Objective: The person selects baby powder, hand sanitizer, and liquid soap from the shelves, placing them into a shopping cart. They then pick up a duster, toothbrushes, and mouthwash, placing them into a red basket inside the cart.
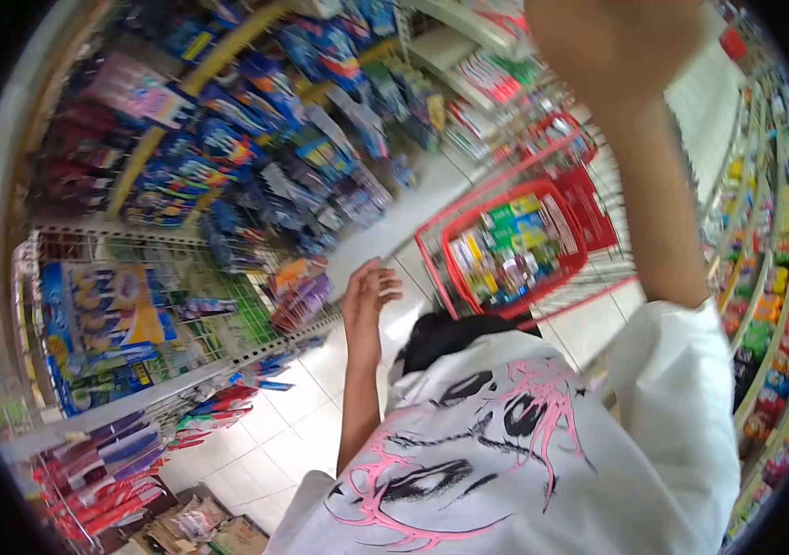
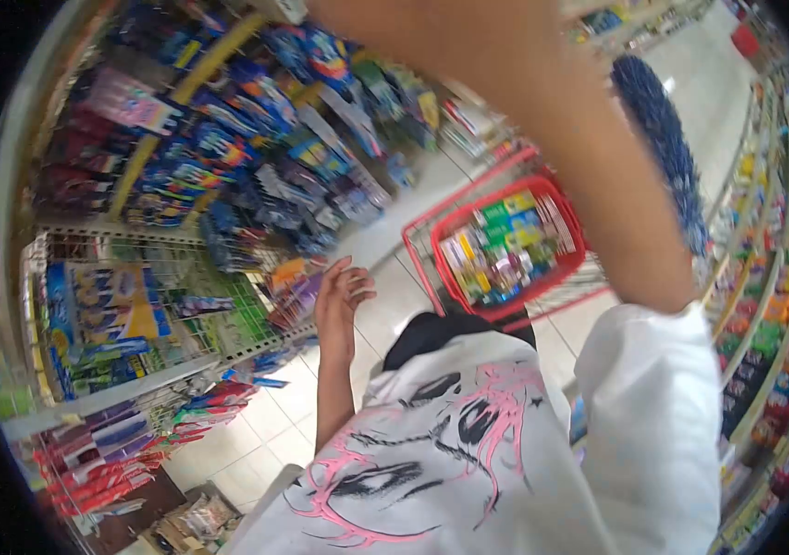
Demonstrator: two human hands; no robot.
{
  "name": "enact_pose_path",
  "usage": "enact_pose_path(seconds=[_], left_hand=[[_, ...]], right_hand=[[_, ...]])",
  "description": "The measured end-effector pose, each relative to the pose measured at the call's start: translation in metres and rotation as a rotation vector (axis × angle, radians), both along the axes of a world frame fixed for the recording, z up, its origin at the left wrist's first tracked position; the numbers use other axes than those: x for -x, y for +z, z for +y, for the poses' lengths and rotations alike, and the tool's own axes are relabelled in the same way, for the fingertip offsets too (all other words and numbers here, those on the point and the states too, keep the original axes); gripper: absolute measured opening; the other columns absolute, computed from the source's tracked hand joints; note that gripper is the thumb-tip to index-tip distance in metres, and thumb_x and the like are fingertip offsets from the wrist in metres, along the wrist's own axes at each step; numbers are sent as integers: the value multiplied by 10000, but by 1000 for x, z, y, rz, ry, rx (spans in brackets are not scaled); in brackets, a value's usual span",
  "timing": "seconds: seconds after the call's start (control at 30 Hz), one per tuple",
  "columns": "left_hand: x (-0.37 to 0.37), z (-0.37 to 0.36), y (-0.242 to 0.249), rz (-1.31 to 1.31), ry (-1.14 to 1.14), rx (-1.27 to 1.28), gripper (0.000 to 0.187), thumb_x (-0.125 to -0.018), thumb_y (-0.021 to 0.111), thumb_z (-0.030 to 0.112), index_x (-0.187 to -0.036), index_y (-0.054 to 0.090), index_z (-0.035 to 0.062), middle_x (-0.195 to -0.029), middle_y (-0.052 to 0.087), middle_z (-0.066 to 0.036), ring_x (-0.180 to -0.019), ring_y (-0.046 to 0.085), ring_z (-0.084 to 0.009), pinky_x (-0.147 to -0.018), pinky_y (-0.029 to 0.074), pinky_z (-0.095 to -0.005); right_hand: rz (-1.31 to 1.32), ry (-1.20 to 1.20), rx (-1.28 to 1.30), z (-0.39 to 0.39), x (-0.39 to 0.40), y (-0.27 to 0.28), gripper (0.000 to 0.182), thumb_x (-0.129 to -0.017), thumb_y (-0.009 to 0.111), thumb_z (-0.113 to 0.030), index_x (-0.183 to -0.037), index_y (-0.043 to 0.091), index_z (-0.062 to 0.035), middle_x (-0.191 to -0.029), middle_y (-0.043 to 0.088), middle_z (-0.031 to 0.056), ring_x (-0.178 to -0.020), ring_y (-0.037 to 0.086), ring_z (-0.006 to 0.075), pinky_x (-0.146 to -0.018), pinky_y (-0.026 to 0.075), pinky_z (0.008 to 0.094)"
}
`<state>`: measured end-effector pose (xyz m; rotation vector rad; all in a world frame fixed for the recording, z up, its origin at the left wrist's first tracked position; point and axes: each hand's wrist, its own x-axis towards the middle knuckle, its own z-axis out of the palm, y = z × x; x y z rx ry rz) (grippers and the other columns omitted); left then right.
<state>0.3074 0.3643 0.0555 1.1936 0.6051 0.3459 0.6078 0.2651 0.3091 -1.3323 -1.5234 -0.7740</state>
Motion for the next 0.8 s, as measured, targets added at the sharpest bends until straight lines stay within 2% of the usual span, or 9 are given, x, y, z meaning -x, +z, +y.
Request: enact_pose_path(seconds=[0.03, 0.1, 0.13, 0.23, 0.37, 0.53, 0.6, 0.7, 0.8], left_hand=[[0, 1, -27, 116, -28, 22, 458, -965, 494, 317, -1312, 456, 21, -1133, 578, -123, -985, 601, -212, -839, 492, -340], [8, 3, -95, 392, -143, 6, 542, -938, 535, 375, -1347, 427, 36, -1160, 572, -130, -1011, 595, -214, -849, 484, -345], [11, 1, -126, 513, -226, -34, 581, -925, 559, 396, -1361, 411, 42, -1169, 570, -134, -1017, 593, -215, -849, 483, -348], [-4, -18, -171, 631, -415, -127, 640, -904, 592, 412, -1386, 374, 52, -1179, 566, -141, -1021, 593, -219, -844, 483, -354], [-43, -48, -199, 606, -446, -193, 706, -884, 646, 325, -1415, 287, 28, -1250, 501, -171, -1087, 558, -252, -853, 476, -372], [-109, -96, -165, 392, -155, -1268, 657, -812, 640, 159, -1367, 334, -16, -1112, 494, -240, -1035, 509, -405, -936, 424, -435], [-125, -110, -184, 289, -458, -1253, 632, -789, 632, 119, -1339, 356, -25, -1075, 490, -238, -1007, 514, -423, -933, 422, -443], [-177, -149, -178, 466, -891, -708, 331, -810, 614, 188, -1081, 557, 7, -1007, 564, -195, -958, 557, -366, -824, 454, -473], [-161, -169, -353, 300, -866, -1201, 357, -824, 567, 214, -1118, 568, 10, -984, 569, -186, -951, 582, -337, -801, 466, -466]], right_hand=[[-26, -365, 112, -38, 30, -43, 165, -868, 596, -1, -1030, 590, -34, -894, 634, 86, -875, 630, 227, -776, 481, 310], [493, -398, 325, -75, 19, -176, 490, -781, 646, 42, -1229, 453, -13, -1296, 445, 185, -1217, 463, 329, -964, 414, 384], [581, -448, 551, -108, 24, -238, 658, -794, 659, -23, -1340, 293, 13, -1299, 374, 273, -1256, 338, 488, -1025, 356, 475], [1030, -506, 818, -211, 67, -382, 522, -792, 669, -60, -1262, 457, 20, -1291, 457, 261, -1168, 483, 429, -964, 422, 438], [1393, -598, 918, -280, 109, -434, 374, -811, 667, -118, -1145, 579, 28, -1082, 615, 219, -1008, 612, 357, -850, 490, 415], [1525, -614, 918, -284, 74, -517, 508, -808, 692, -212, -1246, 529, -13, -1205, 591, 213, -1038, 611, 334, -874, 493, 411], [1312, -729, 796, -276, 62, -559, 668, -801, 684, -251, -1359, 407, -9, -1338, 486, 239, -1166, 528, 375, -973, 433, 436], [1424, -597, 1254, -271, 31, -545, 778, -801, 653, -393, -1403, 349, -4, -1396, 410, 263, -1384, 240, 415, -1140, 210, 489], [1177, -575, 1631, -268, 10, -538, 907, -702, 672, -586, -1384, 426, -40, -1505, 277, 222, -1400, 216, 411, -1153, 145, 509]])
